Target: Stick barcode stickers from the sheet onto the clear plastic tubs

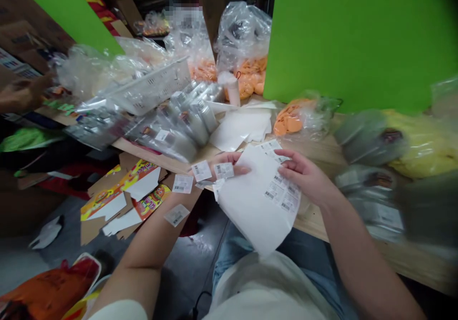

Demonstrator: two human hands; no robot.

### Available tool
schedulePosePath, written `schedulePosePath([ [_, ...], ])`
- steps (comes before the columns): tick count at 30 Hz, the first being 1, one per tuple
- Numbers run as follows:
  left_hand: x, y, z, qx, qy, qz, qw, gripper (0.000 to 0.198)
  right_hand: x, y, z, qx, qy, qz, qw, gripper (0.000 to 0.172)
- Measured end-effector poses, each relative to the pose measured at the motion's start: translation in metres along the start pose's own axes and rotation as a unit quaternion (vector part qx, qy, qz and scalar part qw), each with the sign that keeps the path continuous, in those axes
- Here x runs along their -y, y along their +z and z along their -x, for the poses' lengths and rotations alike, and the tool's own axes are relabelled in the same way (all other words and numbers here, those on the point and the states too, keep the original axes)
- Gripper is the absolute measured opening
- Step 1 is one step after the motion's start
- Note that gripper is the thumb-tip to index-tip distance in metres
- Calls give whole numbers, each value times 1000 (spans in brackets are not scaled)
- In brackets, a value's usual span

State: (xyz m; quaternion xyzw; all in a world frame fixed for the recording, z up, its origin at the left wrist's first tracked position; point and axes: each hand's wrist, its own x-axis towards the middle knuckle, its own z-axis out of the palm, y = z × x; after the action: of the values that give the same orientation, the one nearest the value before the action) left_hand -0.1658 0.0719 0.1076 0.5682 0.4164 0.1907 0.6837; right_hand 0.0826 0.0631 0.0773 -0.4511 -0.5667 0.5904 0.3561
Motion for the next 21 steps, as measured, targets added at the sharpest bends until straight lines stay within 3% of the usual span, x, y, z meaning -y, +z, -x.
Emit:
schedulePosePath([
  [4,-27,-15,-5,-1,63,-108,992,71,20,-4,8,48,-105,170,979,49],
  [6,-44,-16,-13,35,49,-202,978,62,32,-2,6,76,-169,264,947,47],
  [8,-55,-13,-22,105,6,-253,962,45,39,1,3,57,-231,326,915,44],
  [10,-57,-7,-28,136,-38,-233,962,34,36,7,6,-50,-293,380,876,38],
  [13,-47,-3,-30,73,-76,-151,983,32,18,17,22,-277,-361,423,784,23],
  [15,-39,-4,-28,31,-85,-127,988,32,3,25,33,-352,-366,427,748,21],
  [16,-37,-5,-28,23,-85,-125,988,32,-5,29,36,-365,-350,419,754,26],
  [17,-36,-7,-28,21,-86,-128,988,31,-13,31,37,-369,-318,398,777,36],
  [19,-38,-12,-33,28,-86,-148,985,29,-27,33,29,-340,-213,295,867,56],
  [21,-43,-18,-43,57,-76,-208,973,27,-41,33,11,-258,-98,149,949,60],
])
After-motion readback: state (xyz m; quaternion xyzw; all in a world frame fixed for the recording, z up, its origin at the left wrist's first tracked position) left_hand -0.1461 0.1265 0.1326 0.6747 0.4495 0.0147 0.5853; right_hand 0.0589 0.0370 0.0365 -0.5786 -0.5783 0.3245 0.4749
